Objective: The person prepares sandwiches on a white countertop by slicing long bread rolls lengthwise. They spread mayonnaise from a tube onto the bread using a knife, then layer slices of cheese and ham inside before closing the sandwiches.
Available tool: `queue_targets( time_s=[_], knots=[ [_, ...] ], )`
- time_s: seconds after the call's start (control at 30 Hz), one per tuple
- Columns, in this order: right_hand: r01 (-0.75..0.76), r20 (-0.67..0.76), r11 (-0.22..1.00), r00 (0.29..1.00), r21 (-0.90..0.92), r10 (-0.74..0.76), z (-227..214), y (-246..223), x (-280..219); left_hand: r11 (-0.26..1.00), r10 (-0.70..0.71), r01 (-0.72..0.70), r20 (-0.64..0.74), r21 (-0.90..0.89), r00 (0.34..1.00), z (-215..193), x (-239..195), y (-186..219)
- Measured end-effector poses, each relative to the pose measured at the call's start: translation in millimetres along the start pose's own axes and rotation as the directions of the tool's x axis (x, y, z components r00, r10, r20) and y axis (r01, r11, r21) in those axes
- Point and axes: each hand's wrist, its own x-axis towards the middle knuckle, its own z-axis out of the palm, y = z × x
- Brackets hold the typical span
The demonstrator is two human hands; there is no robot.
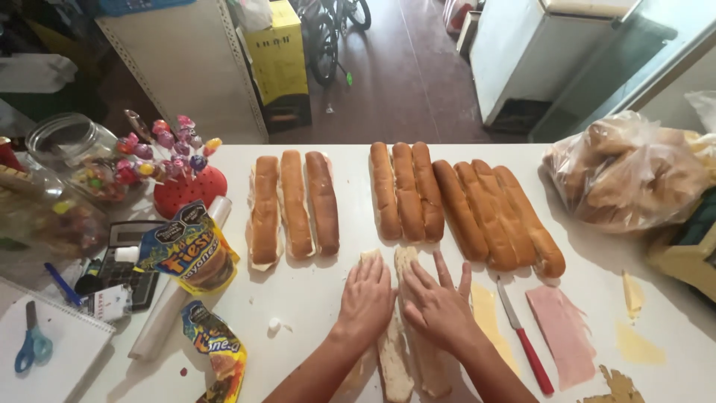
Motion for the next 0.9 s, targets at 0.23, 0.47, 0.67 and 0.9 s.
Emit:
queue_targets(
  time_s=[0.23,0.47,0.67,0.9],
  knots=[
    [-0.097,0.169,0.995,0.981,-0.03,0.101,-1.3,-10.4,28.2,0.997,-0.049,0.049,-0.011,0.054,0.999,35.3,13.1,-11.1],
    [-0.046,0.01,0.996,0.999,-0.081,0.047,41.3,10.4,37.3,0.998,-0.027,0.025,-0.03,-0.06,0.999,23.6,7.7,-13.2],
    [-0.005,0.023,0.999,1.0,-0.038,0.006,31.5,18.5,7.4,0.999,0.045,-0.046,-0.14,-0.006,0.989,6.7,-8.1,-13.7],
    [0.069,-0.403,0.842,0.854,-0.536,-0.327,50.3,1.6,-100.4,0.989,0.091,-0.115,0.236,0.091,0.967,-3.1,-102.8,39.4]
  ],
)
